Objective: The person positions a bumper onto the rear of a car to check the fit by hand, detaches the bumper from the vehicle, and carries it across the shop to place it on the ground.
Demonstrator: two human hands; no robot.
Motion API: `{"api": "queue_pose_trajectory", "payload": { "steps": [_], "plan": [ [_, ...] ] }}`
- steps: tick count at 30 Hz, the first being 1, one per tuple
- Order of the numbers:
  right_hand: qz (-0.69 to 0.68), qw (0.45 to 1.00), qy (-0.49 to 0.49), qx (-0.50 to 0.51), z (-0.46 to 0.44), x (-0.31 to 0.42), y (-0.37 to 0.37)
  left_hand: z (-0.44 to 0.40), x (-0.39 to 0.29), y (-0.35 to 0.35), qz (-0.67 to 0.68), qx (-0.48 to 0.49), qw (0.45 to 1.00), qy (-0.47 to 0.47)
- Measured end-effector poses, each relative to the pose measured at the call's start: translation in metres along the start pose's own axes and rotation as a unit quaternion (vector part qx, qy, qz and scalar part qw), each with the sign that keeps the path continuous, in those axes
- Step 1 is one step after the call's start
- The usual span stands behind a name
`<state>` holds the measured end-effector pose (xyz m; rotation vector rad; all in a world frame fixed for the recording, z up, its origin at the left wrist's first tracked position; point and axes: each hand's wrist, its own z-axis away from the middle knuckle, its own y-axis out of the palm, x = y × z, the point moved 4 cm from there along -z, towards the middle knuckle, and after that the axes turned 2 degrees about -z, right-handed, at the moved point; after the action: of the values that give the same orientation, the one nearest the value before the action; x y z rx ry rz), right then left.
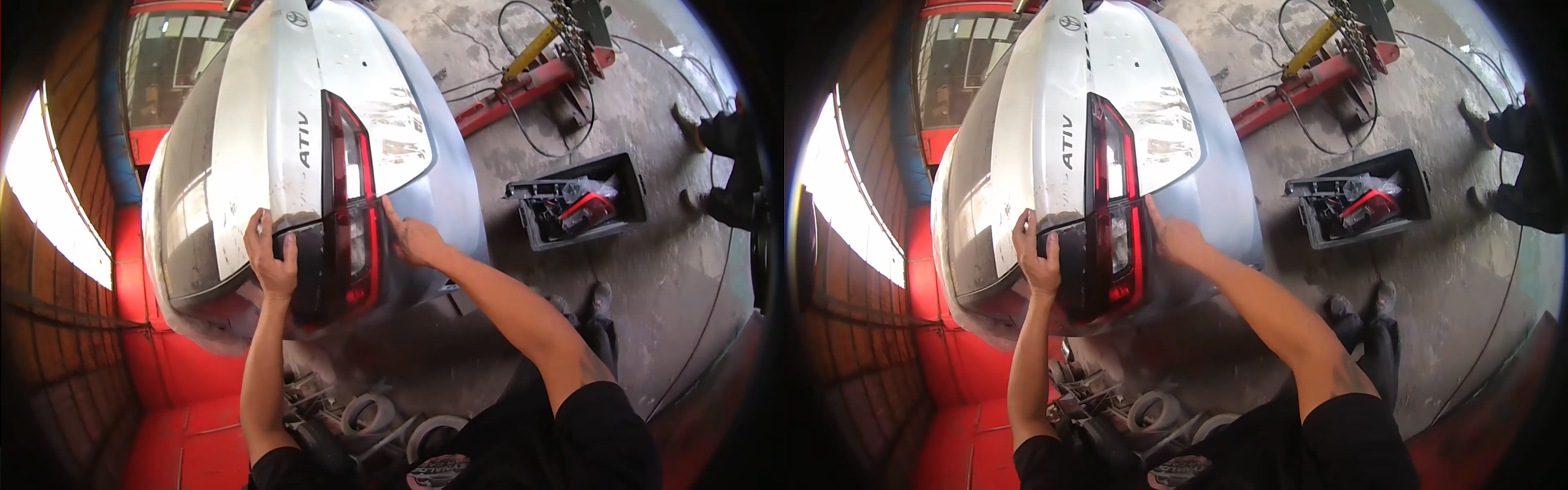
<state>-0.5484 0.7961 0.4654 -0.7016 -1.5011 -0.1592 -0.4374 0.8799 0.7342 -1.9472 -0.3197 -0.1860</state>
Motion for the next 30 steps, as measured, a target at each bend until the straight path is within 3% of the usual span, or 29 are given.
{"api": "queue_pose_trajectory", "payload": {
  "steps": [7,13,21,24,29,30],
  "plan": [
    [-0.044,0.999,0.016,-0.006,0.010,-0.008,0.008,0.003,-0.002,0.004,0.001,0.008,1.000,0.003],
    [0.025,0.999,-0.031,-0.029,0.010,-0.005,0.003,0.002,-0.002,0.006,0.004,0.019,1.000,-0.005],
    [0.077,0.990,-0.079,-0.092,0.005,-0.017,-0.004,0.001,-0.003,0.008,0.000,0.035,0.999,-0.016],
    [0.024,0.984,-0.081,-0.157,0.002,-0.029,0.015,0.002,0.002,0.009,-0.014,0.066,0.997,-0.029],
    [0.005,0.999,-0.043,-0.006,0.014,-0.041,0.023,-0.005,-0.006,0.010,-0.034,0.110,0.993,-0.022],
    [0.003,0.999,-0.044,-0.014,0.018,-0.043,0.022,-0.007,-0.007,0.011,-0.041,0.121,0.992,-0.021]
  ]
}}
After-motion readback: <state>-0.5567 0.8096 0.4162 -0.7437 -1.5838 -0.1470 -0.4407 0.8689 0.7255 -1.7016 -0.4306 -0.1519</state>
